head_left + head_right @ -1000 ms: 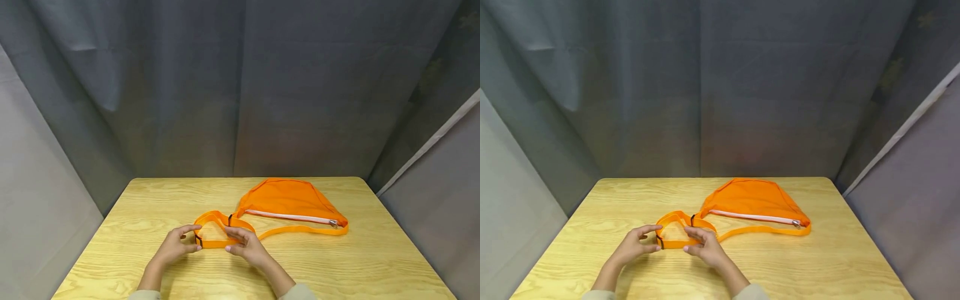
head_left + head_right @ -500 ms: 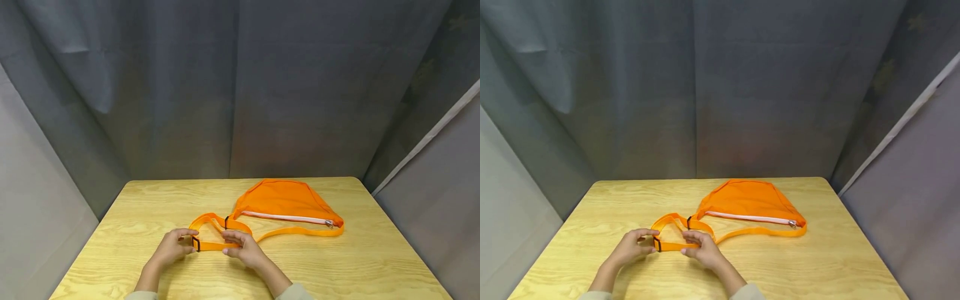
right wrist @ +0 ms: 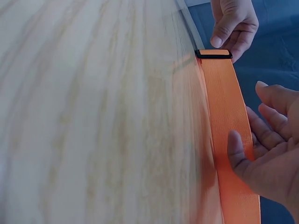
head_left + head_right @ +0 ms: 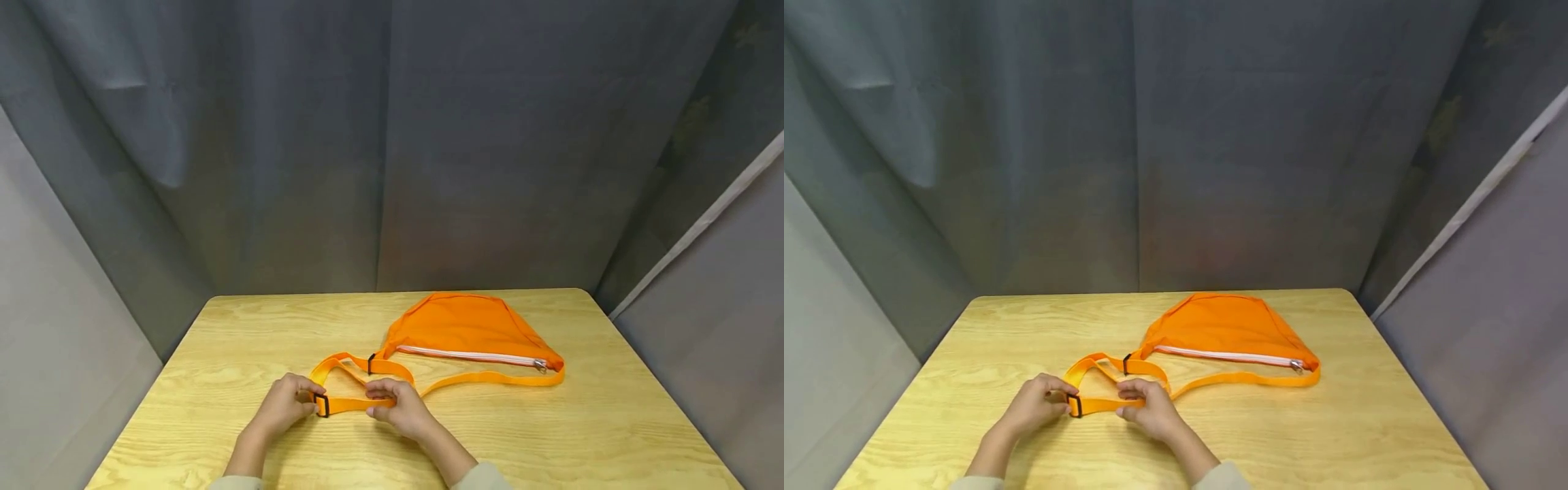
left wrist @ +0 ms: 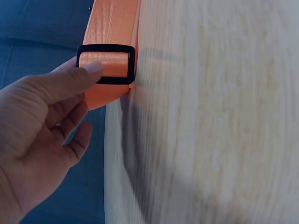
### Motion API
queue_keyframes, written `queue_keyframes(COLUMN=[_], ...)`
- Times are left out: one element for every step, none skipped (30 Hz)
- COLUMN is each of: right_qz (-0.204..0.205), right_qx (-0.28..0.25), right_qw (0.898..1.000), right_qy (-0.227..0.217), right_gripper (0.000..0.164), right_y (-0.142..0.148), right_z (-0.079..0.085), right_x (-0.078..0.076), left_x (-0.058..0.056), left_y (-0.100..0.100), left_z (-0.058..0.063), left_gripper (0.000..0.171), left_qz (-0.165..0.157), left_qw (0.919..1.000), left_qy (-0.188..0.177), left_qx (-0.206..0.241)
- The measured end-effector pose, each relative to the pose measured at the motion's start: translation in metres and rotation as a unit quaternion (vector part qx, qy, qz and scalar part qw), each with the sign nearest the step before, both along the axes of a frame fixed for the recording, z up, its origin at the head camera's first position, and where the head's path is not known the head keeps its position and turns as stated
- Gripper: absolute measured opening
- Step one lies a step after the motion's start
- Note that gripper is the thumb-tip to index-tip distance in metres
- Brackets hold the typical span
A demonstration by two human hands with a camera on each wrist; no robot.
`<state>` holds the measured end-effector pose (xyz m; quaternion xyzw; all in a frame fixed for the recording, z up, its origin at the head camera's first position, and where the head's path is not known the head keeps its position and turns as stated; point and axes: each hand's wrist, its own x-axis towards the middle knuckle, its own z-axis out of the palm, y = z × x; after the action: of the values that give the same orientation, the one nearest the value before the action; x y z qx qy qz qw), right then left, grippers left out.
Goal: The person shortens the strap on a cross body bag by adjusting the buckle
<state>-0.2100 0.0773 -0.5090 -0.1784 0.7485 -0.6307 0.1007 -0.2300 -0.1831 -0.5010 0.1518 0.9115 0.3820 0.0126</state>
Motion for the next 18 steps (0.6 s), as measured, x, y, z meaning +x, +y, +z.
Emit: queue_keyframes(right_qz=[-0.001, -0.001, -0.001, -0.001, -0.002, -0.003, -0.004, -0.004, -0.005, -0.006, -0.007, -0.009, -0.01, -0.012, -0.013, -0.015, -0.019, -0.023], right_qx=[0.004, 0.006, 0.008, 0.009, 0.009, 0.01, 0.009, 0.009, 0.01, 0.011, 0.014, 0.017, 0.021, 0.027, 0.032, 0.04, 0.049, 0.057], right_qw=[1.0, 1.0, 1.0, 1.0, 1.0, 1.0, 1.0, 1.0, 1.0, 1.0, 1.0, 1.0, 1.0, 1.0, 0.999, 0.999, 0.998, 0.998], right_qy=[0.001, 0.002, 0.001, -0.001, -0.004, -0.007, -0.007, -0.006, -0.007, -0.006, -0.005, -0.003, 0.0, 0.004, 0.008, 0.015, 0.022, 0.03], right_gripper=[0.037, 0.037, 0.036, 0.036, 0.036, 0.036, 0.035, 0.035, 0.035, 0.035, 0.034, 0.034, 0.033, 0.033, 0.032, 0.031, 0.03, 0.028], right_y=[0.0, 0.0, 0.0001, 0.0001, 0.0002, 0.0002, 0.0001, 0.0, -0.0001, -0.0002, -0.0003, -0.0004, -0.0005, -0.0005, -0.0005, -0.0005, -0.0007, -0.0009], right_z=[0.0009, 0.0015, 0.002, 0.0027, 0.003, 0.0026, 0.002, 0.0019, 0.002, 0.002, 0.002, 0.0023, 0.003, 0.0035, 0.0036, 0.0035, 0.0034, 0.003], right_x=[0.0001, 0.0002, 0.0003, 0.0005, 0.0005, 0.0, -0.0004, -0.0006, -0.0007, -0.0006, -0.0005, -0.0004, 0.0, 0.0001, 0.0001, -0.0003, -0.0008, -0.0013], left_x=[-0.0005, -0.0009, -0.0014, -0.002, -0.0026, -0.0034, -0.0038, -0.0041, -0.0044, -0.0046, -0.0046, -0.0048, -0.0048, -0.0051, -0.0055, -0.0057, -0.006, -0.0061], left_y=[0.0, -0.0001, -0.0001, 0.0, -0.0001, 0.0001, 0.0002, 0.0004, 0.0005, 0.0007, 0.0007, 0.0009, 0.0007, 0.0006, 0.0006, 0.0004, 0.0002, 0.0002], left_z=[0.0002, 0.0004, 0.0005, 0.0008, 0.001, 0.0009, 0.001, 0.0012, 0.0013, 0.0016, 0.0015, 0.0017, 0.002, 0.0022, 0.0022, 0.0027, 0.003, 0.0035], left_gripper=[0.026, 0.026, 0.025, 0.024, 0.024, 0.024, 0.023, 0.023, 0.023, 0.023, 0.023, 0.023, 0.023, 0.023, 0.023, 0.023, 0.022, 0.022], left_qz=[0.002, 0.003, 0.006, 0.006, 0.006, 0.005, 0.004, 0.003, 0.004, 0.003, 0.002, 0.002, 0.0, -0.001, -0.002, -0.004, -0.006, -0.007], left_qw=[1.0, 1.0, 1.0, 0.9999, 0.9999, 0.9999, 0.9998, 0.9998, 0.9998, 0.9998, 0.9998, 0.9998, 0.9998, 0.9998, 0.9998, 0.9998, 0.9998, 0.9998], left_qy=[-0.001, 0.0, -0.004, -0.005, -0.005, -0.003, -0.001, 0.002, 0.003, 0.003, 0.003, 0.002, 0.0, -0.001, -0.001, -0.002, -0.003, -0.003], left_qx=[-0.002, -0.004, -0.006, -0.009, -0.012, -0.015, -0.017, -0.019, -0.021, -0.022, -0.022, -0.022, -0.021, -0.022, -0.022, -0.021, -0.021, -0.021])
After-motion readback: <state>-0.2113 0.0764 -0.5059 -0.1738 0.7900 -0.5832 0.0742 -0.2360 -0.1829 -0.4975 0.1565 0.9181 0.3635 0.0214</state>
